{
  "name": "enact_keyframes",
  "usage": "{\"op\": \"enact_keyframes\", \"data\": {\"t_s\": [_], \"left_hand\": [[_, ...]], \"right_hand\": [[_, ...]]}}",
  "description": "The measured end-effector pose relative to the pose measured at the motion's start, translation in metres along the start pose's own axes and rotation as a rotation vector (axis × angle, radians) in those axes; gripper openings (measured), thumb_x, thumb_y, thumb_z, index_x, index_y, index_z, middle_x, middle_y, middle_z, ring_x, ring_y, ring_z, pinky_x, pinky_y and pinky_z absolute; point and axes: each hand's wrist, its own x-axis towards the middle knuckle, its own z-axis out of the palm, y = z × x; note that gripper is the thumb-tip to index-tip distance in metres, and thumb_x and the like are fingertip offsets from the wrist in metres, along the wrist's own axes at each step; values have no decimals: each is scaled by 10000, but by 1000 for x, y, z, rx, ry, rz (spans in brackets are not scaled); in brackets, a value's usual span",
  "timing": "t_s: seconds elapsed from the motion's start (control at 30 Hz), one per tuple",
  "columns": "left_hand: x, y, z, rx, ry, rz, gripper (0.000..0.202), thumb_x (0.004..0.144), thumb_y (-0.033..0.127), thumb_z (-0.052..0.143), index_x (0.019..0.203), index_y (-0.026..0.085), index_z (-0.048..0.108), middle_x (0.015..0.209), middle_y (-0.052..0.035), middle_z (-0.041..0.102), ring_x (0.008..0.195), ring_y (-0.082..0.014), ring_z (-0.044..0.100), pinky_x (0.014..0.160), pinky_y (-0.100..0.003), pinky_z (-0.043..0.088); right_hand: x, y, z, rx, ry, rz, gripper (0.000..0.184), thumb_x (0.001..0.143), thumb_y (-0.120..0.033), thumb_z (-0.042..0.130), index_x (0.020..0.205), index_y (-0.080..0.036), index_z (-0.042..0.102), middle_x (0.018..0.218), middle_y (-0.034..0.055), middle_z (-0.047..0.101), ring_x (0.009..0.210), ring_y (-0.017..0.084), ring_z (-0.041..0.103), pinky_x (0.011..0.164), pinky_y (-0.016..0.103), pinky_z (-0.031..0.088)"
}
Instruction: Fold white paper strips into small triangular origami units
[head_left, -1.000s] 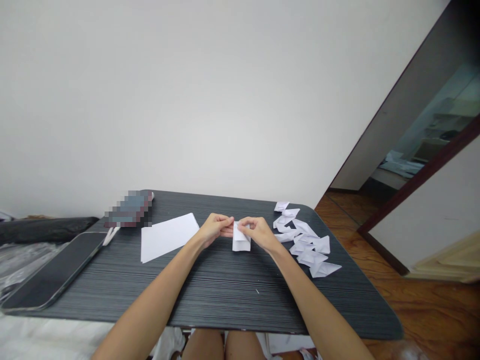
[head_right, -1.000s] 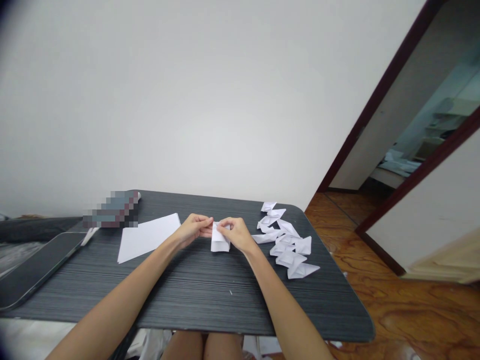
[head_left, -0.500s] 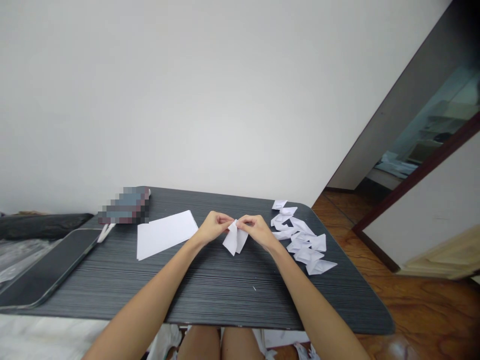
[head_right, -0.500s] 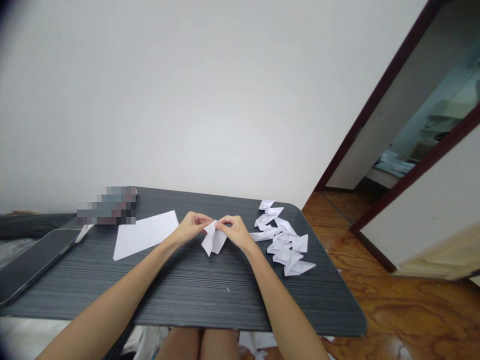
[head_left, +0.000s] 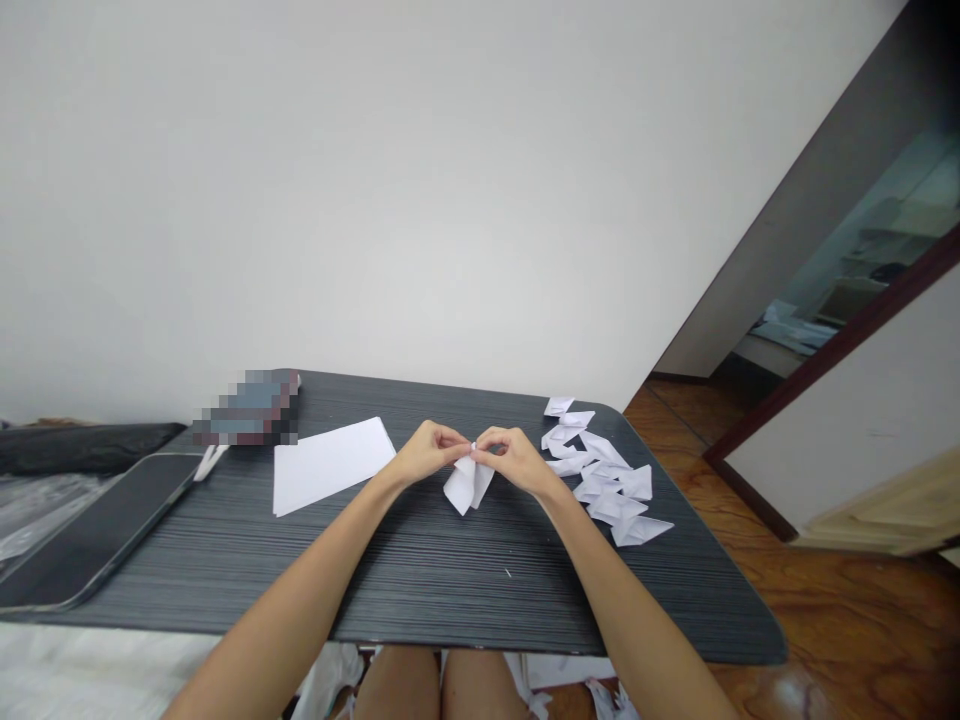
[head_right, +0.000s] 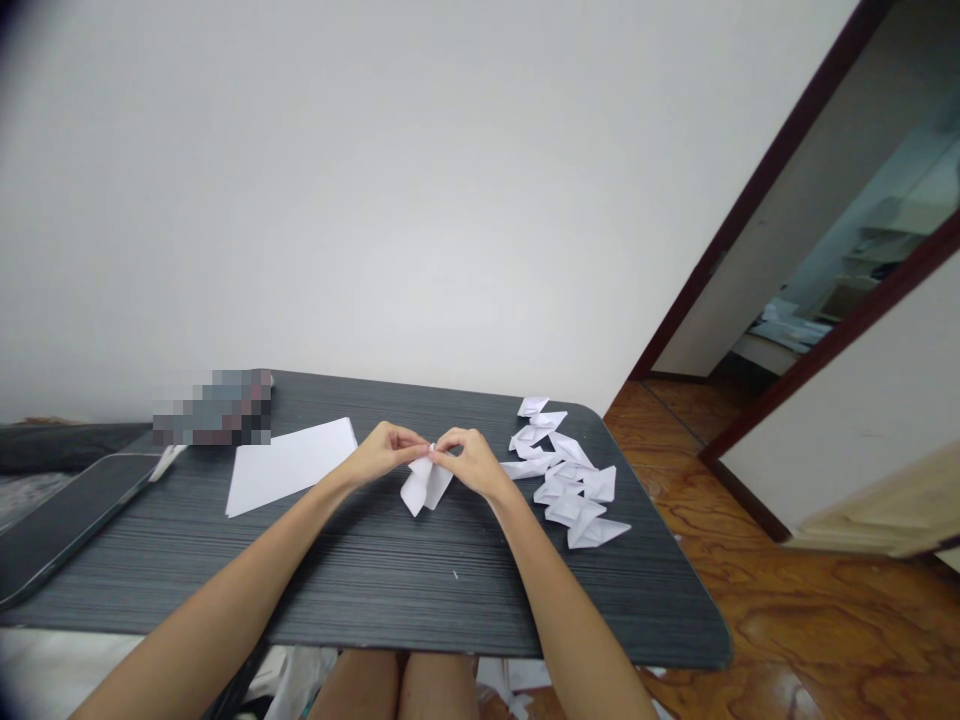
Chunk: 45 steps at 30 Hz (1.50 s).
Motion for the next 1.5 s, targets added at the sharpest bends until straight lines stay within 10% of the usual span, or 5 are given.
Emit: {"op": "enact_keyframes", "data": {"t_s": [0.37, 0.97, 1.17, 1.37, 1.5], "left_hand": [[3, -7, 4, 181, 289, 63, 253, 650, 320, 564, 726, 92, 643, 673, -73, 659, 615, -163, 595, 550, -235, 445], [4, -9, 6, 97, 360, 131, 247, 692, 323, 524, 754, 95, 598, 644, -62, 630, 524, -130, 563, 479, -223, 434], [5, -8, -16, 185, 674, 116, 255, 682, 340, 524, 740, 104, 603, 667, -68, 633, 600, -153, 586, 545, -243, 459], [0, -2, -4, 229, 616, 193, 230, 690, 333, 515, 729, 120, 593, 665, -54, 627, 588, -148, 591, 560, -246, 470], [0, -3, 11, 136, 613, 222, 223, 701, 332, 507, 740, 124, 576, 693, -51, 628, 623, -148, 598, 585, -243, 473]], "right_hand": [[0, 5, 4, -207, 50, 119, 161, 648, -343, 596, 592, -194, 623, 1004, 43, 525, 991, 205, 454, 873, 376, 295], [-1, 5, 2, -120, 9, 136, 180, 661, -368, 581, 627, -202, 644, 1122, 31, 488, 1100, 228, 366, 930, 391, 221], [-6, 6, -10, -184, -116, 95, 193, 678, -325, 568, 540, -202, 622, 1113, 14, 495, 1098, 230, 359, 924, 411, 224], [-1, -5, -3, -227, 340, -34, 139, 737, -308, 506, 768, -203, 592, 937, 50, 507, 953, 189, 450, 874, 370, 308], [-5, -18, 18, -315, 277, -164, 108, 742, -268, 500, 799, -200, 560, 843, 43, 483, 812, 165, 479, 778, 310, 380]]}}
